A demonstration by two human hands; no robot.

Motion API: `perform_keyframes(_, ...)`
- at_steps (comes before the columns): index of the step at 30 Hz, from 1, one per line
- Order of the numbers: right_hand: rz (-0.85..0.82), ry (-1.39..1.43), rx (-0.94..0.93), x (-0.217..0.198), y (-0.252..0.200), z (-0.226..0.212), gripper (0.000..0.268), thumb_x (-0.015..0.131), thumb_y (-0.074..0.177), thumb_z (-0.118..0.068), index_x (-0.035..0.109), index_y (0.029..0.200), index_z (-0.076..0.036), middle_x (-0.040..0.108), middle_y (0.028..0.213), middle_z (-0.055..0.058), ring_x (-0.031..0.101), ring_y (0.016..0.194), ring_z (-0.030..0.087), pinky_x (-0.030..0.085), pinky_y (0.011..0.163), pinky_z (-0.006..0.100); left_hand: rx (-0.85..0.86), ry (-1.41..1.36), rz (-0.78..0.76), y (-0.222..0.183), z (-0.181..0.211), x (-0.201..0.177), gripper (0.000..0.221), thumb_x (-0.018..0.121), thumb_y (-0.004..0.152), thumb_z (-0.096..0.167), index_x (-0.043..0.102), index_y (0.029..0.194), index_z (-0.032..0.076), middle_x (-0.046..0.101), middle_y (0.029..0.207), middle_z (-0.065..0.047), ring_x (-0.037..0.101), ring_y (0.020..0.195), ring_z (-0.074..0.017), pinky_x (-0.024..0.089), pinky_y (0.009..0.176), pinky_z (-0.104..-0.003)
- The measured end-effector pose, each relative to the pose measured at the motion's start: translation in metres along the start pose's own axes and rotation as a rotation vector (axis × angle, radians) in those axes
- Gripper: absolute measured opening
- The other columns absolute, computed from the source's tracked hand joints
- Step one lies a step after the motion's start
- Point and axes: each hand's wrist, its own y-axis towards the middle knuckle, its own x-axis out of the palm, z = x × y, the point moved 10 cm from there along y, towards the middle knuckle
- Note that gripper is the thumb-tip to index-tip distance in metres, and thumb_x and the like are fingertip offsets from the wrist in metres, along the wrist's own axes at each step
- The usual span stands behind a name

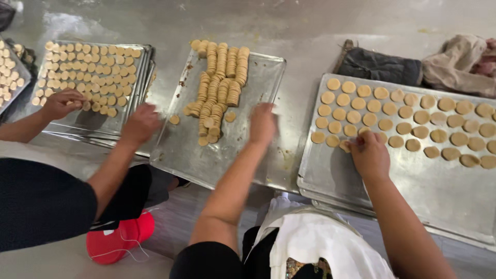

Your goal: The person picks up dough discs from a metal tray, pinches two together, and places the assembled cookies back onto a metal baking tray.

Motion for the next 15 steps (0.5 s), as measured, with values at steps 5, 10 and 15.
perform_keyframes(5,0.047,0.110,0.010,-0.019,-0.034,-0.012,0.032,0.083,0.086,-0.020,0.066,0.108,-0.005,0.064,0.106,0.011,0.065,0.074,0.026,0.053,0.070,0.041,0.087,0.318,0.022,0.034,-0.093,-0.051,0.036,0.053,0.094,0.008,0.062,0.128,0.006,0.060,0.135,-0.018,0.055,0.122,-0.0374,0.042,0.102,-0.049)
perform_keyframes(10,0.063,0.172,0.003,-0.016,-0.064,-0.029,0.033,0.082,0.086,-0.015,0.065,0.112,-0.003,0.064,0.113,0.012,0.066,0.075,0.022,0.055,0.070,0.037,0.105,0.368,-0.102,0.038,-0.106,-0.049,0.038,0.055,0.096,0.007,0.059,0.133,0.008,0.058,0.136,-0.013,0.055,0.124,-0.0352,0.044,0.106,-0.047)
perform_keyframes(15,0.052,0.278,0.003,-0.010,-0.069,-0.055,0.034,0.081,0.085,-0.011,0.065,0.114,-0.003,0.063,0.114,0.013,0.068,0.079,0.021,0.055,0.068,0.036,0.145,0.439,-0.133,0.062,-0.094,-0.058,0.050,0.070,0.074,0.004,0.061,0.123,0.008,0.060,0.124,-0.013,0.056,0.119,-0.0345,0.045,0.098,-0.048)
